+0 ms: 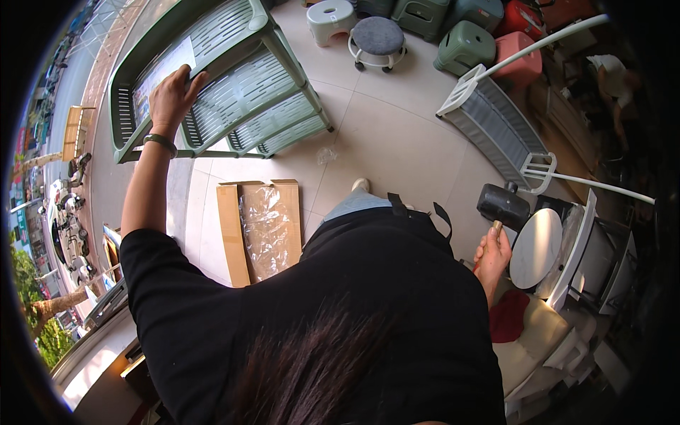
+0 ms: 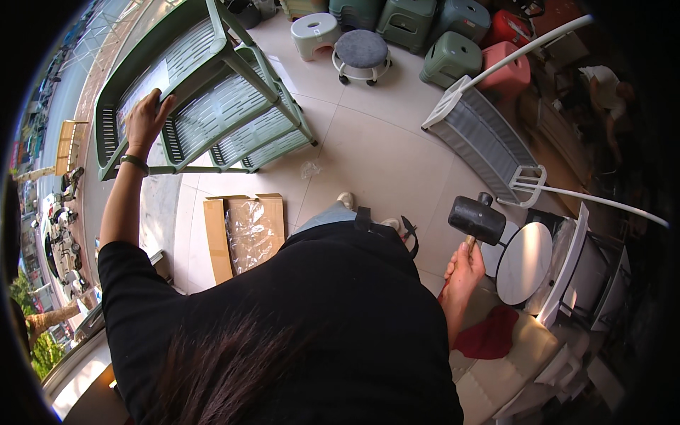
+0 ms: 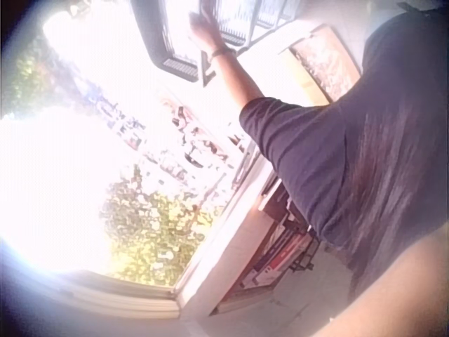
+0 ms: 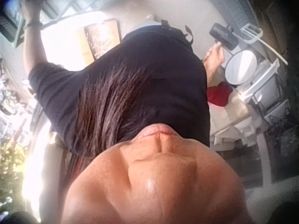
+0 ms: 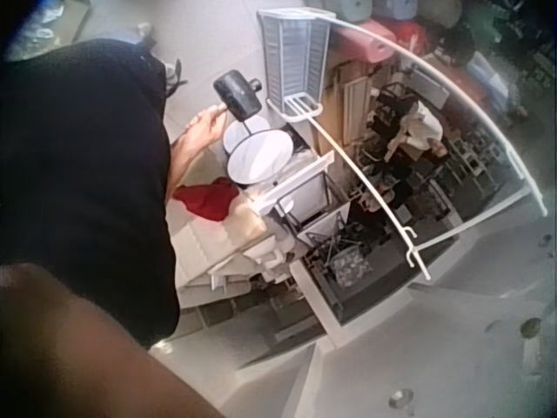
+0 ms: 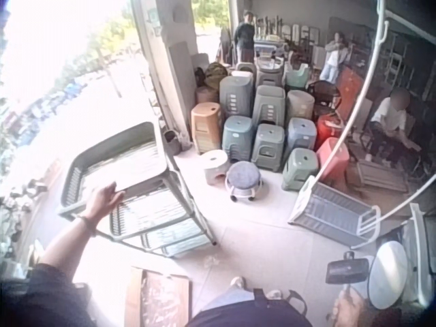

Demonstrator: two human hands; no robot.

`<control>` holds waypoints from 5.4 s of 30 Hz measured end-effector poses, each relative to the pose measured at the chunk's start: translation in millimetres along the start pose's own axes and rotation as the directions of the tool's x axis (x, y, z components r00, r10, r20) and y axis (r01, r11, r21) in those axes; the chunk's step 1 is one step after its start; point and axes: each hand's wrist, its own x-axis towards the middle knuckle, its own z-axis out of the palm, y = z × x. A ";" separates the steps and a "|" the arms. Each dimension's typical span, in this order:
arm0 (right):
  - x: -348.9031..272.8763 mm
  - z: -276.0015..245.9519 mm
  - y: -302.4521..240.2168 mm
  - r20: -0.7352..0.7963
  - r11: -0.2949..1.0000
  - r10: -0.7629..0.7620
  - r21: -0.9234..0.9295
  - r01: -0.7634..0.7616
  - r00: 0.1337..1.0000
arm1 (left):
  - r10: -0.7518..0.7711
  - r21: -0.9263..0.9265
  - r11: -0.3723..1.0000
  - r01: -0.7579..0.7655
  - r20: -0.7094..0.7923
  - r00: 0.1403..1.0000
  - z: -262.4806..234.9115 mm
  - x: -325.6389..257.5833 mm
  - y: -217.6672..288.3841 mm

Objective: The person assembles a green plastic storage cart by attaching wheels and a metal frame, then uses a rubber mallet to secure components. They also move a white metal rack and carry the cart across the room.

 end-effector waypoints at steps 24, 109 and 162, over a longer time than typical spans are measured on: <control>4.3 3.9 -0.4 0.055 0.998 0.015 -0.058 -0.012 0.998 | -0.038 0.006 0.999 0.038 -0.002 0.999 -1.2 -4.5 2.3; 18.1 -121.9 36.1 -0.134 0.997 -0.056 0.042 0.062 0.989 | 0.508 -0.231 0.760 -0.608 -0.373 0.776 -21.6 53.0 411.9; 342.4 -387.7 199.9 -0.245 0.430 0.633 0.900 -0.070 0.734 | 0.249 -0.601 0.792 -0.104 0.163 0.955 -82.0 55.5 652.4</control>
